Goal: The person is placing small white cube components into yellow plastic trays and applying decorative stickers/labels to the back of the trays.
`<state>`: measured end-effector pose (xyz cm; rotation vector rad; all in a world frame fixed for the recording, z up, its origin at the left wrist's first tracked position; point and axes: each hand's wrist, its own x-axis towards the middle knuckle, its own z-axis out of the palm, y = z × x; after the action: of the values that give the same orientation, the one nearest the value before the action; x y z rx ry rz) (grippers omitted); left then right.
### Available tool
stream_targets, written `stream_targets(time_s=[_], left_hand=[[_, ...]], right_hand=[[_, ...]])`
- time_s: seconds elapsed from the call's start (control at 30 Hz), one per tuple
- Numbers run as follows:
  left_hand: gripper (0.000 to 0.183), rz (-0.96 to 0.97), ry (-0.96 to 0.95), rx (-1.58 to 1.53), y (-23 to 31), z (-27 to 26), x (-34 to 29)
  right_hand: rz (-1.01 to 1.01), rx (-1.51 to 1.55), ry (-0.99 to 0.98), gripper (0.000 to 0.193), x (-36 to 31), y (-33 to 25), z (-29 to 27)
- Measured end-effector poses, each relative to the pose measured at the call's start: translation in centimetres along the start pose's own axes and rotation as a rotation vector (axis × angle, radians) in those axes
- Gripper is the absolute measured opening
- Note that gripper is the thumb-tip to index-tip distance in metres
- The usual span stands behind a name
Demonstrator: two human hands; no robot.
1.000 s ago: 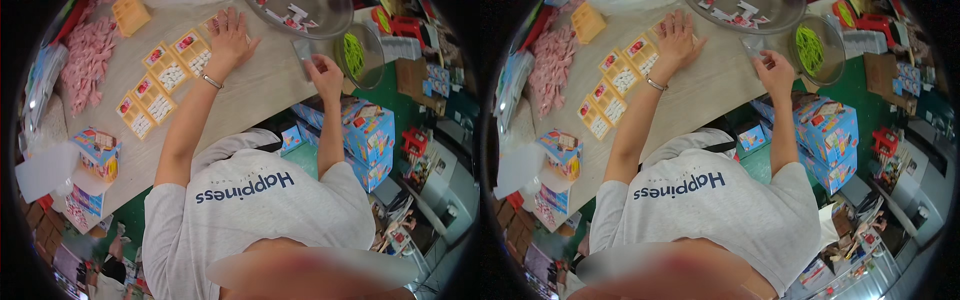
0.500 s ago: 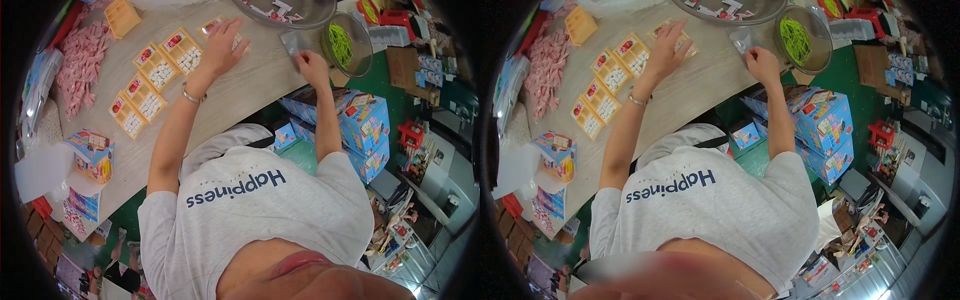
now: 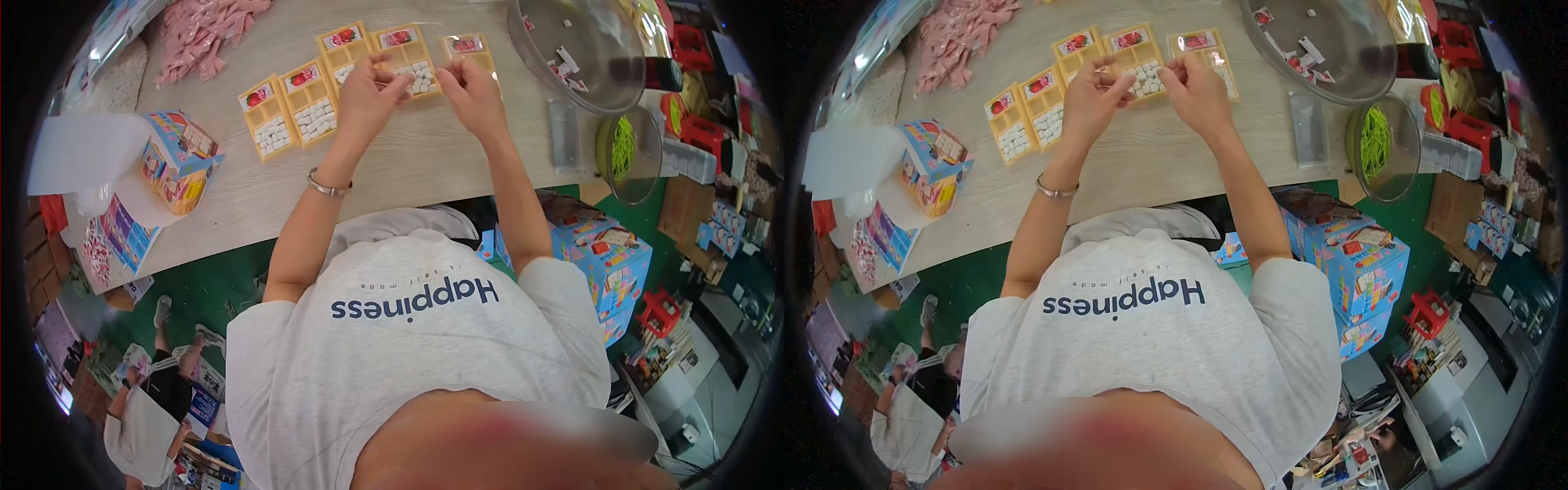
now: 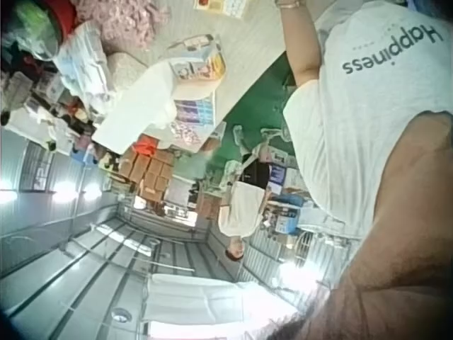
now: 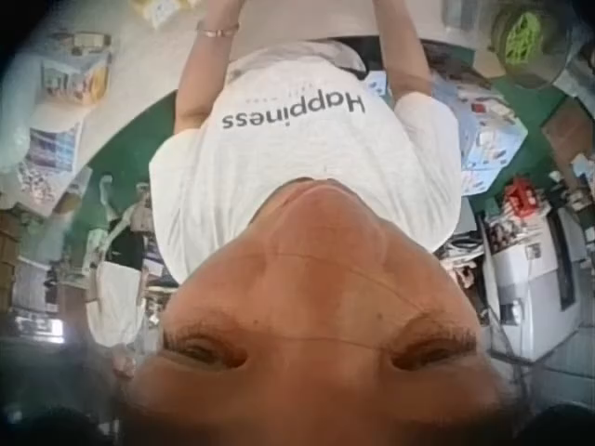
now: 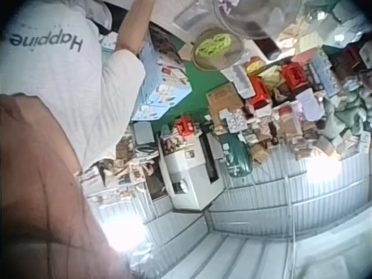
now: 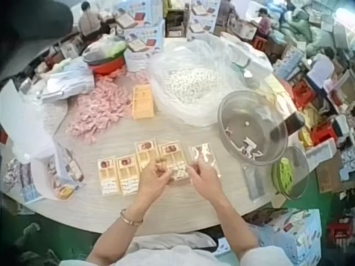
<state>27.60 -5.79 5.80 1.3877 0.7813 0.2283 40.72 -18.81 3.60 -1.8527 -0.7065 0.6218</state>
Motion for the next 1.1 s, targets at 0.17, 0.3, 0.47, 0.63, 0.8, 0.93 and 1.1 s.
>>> stream_targets(time_s=[0.17, 0.3, 0.47, 0.63, 0.8, 0.93, 1.1], left_hand=[[0.053, 0.317, 0.376, 0.738, -0.3, -0.6, 0.3], [0.059, 0.621, 0.237, 0.903, -2.8, -0.1, 3.6], [0.074, 0.609, 0.216, 1.284, -5.4, 4.5, 6.3], [0.081, 0.633, 0.103, 1.302, -5.0, 4.3, 6.6], [0.078, 0.663, 0.104, 1.232, -2.9, 1.7, 6.7], [0.078, 0.537, 0.291, 1.385, -3.7, -4.2, 6.5], [0.083, 0.606, 0.244, 1.337, -6.6, -5.3, 5.9]], right_hand=[[-0.054, -0.747, 0.02, 0.028, 3.5, -0.8, 2.2], [-0.071, -0.907, 0.101, 0.029, 3.2, -0.7, 2.6], [-0.276, -0.569, 0.41, 0.026, -0.9, 0.2, -2.2], [0.166, -0.459, 0.497, 0.02, -8.5, 5.3, -14.6], [0.402, -0.022, 0.233, 0.025, -8.8, 9.8, -17.7], [0.465, 0.015, 0.186, 0.024, -9.1, 9.2, -18.4], [0.451, -0.028, 0.226, 0.024, -9.0, 11.0, -19.2]])
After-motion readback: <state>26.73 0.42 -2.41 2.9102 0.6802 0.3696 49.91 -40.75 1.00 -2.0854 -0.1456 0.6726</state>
